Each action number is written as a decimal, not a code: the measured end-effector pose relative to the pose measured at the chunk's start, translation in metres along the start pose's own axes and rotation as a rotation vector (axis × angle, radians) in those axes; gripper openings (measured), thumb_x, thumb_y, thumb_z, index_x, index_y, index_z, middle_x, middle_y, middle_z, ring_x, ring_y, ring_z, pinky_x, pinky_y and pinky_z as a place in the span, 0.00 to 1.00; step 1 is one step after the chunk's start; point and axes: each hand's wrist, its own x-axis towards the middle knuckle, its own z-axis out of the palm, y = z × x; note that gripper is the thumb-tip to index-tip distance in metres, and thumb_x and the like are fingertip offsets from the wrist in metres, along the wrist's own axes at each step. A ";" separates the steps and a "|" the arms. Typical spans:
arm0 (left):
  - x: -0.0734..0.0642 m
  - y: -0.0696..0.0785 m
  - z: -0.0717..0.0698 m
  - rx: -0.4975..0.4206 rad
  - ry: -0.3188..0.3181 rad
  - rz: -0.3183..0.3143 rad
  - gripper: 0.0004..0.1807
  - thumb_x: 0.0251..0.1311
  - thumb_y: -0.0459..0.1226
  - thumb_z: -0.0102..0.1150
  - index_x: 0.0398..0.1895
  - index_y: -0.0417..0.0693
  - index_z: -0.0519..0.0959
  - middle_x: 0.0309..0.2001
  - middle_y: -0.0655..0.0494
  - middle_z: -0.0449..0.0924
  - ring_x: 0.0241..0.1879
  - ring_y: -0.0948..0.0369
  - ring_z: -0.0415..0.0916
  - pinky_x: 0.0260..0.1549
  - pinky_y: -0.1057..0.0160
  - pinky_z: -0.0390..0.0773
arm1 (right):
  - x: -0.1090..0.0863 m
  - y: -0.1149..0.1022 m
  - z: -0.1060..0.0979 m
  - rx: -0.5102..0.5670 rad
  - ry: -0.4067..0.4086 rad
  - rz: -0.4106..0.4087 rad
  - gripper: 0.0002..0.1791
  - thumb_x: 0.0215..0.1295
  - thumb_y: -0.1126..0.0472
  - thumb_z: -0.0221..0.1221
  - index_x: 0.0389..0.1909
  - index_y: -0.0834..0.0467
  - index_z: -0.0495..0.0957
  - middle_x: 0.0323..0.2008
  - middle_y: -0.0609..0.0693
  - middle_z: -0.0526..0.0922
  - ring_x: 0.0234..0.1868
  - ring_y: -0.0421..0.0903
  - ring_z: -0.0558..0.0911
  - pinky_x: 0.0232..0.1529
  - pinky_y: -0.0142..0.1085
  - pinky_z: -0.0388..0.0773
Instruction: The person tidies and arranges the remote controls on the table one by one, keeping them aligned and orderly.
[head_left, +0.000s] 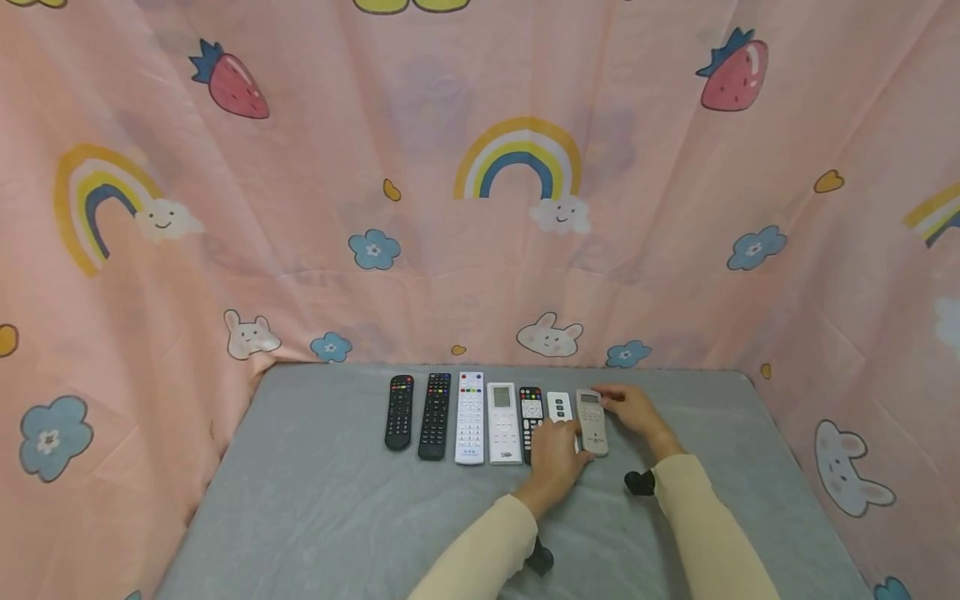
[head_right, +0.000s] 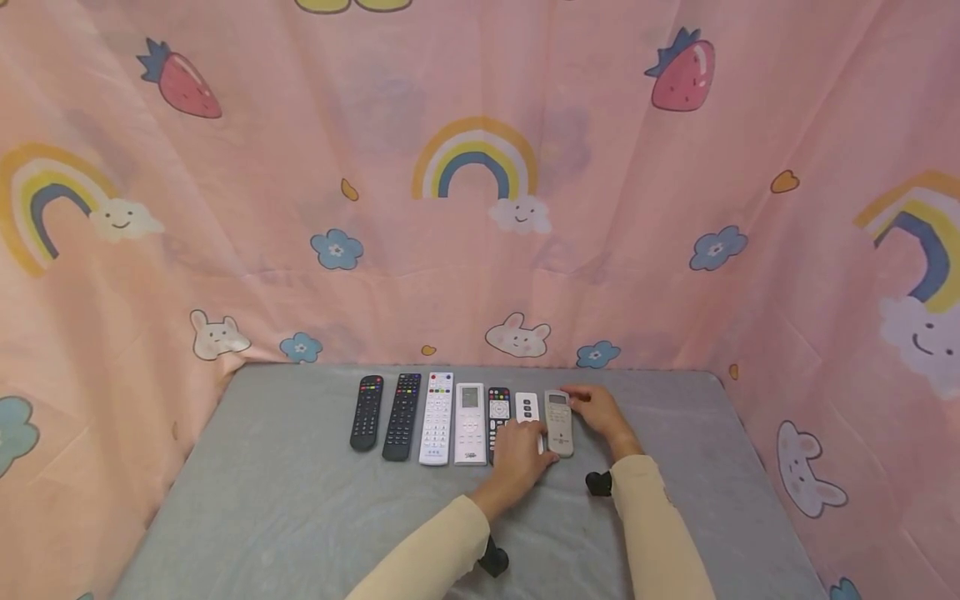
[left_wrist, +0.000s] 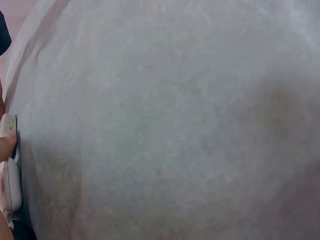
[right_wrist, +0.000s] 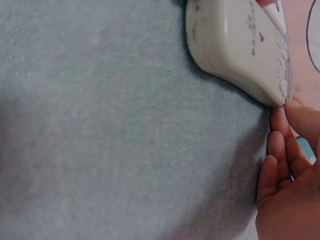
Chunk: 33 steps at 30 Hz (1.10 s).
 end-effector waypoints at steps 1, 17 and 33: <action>0.000 0.000 0.000 0.015 0.007 -0.006 0.24 0.43 0.54 0.77 0.45 0.59 0.85 0.36 0.65 0.87 0.31 0.67 0.69 0.32 0.69 0.63 | 0.000 0.000 0.000 0.006 0.003 0.003 0.18 0.72 0.68 0.53 0.60 0.66 0.76 0.61 0.68 0.77 0.60 0.67 0.76 0.62 0.61 0.70; -0.005 0.000 0.007 -0.031 0.026 -0.068 0.29 0.45 0.55 0.75 0.53 0.63 0.83 0.40 0.64 0.82 0.37 0.67 0.62 0.39 0.67 0.57 | -0.001 0.004 0.003 0.068 0.024 0.010 0.18 0.72 0.69 0.53 0.60 0.67 0.75 0.61 0.68 0.77 0.61 0.67 0.76 0.63 0.61 0.70; 0.001 -0.016 -0.030 -0.324 0.037 0.113 0.22 0.52 0.51 0.73 0.51 0.59 0.84 0.38 0.62 0.80 0.38 0.67 0.68 0.38 0.73 0.64 | -0.015 -0.012 -0.016 -0.035 0.118 -0.048 0.22 0.72 0.65 0.54 0.64 0.68 0.71 0.55 0.71 0.78 0.56 0.67 0.77 0.56 0.61 0.75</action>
